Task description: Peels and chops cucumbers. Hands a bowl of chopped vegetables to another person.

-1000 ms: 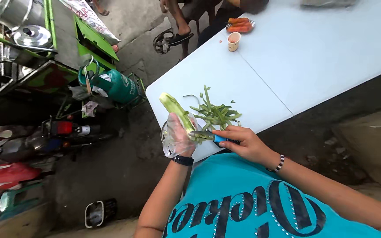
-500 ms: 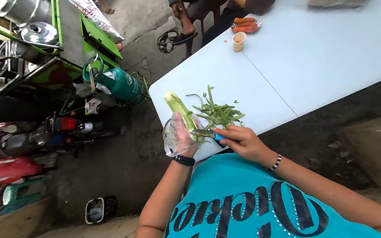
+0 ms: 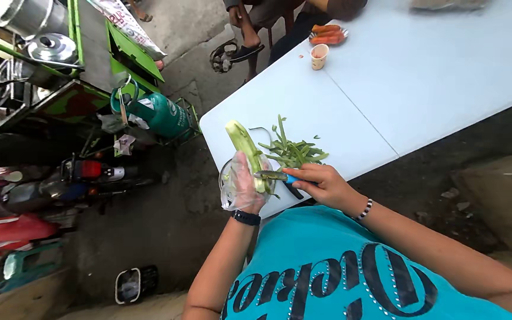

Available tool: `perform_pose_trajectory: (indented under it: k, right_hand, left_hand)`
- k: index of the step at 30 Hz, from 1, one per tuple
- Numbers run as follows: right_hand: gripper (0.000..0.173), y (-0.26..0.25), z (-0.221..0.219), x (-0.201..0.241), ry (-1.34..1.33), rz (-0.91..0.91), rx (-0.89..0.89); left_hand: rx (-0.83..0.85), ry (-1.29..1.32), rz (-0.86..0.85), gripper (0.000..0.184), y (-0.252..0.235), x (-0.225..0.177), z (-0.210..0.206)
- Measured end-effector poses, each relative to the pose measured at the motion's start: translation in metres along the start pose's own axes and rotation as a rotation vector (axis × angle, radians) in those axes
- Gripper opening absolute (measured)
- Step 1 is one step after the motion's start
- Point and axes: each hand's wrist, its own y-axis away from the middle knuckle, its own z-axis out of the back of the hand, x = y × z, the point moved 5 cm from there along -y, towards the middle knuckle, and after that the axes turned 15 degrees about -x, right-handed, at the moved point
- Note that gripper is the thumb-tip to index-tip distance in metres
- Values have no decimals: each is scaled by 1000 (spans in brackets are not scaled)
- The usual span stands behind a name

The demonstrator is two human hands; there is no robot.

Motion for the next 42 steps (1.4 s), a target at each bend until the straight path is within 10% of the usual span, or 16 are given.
perform_pose_trajectory:
  k: [21,27,42]
  right_hand:
    - [36,-13,14,-4,136,-10,-98]
    - [26,1,11,-64,639,-510,277]
    - [33,-44,1,-81,654,-508,185]
  left_hand:
    - [-143,-151,-76,54,-15,9,4]
    - [-249,-251,-143,47,-25,15,23]
    - [179,-861,46,36,-27,41,25]
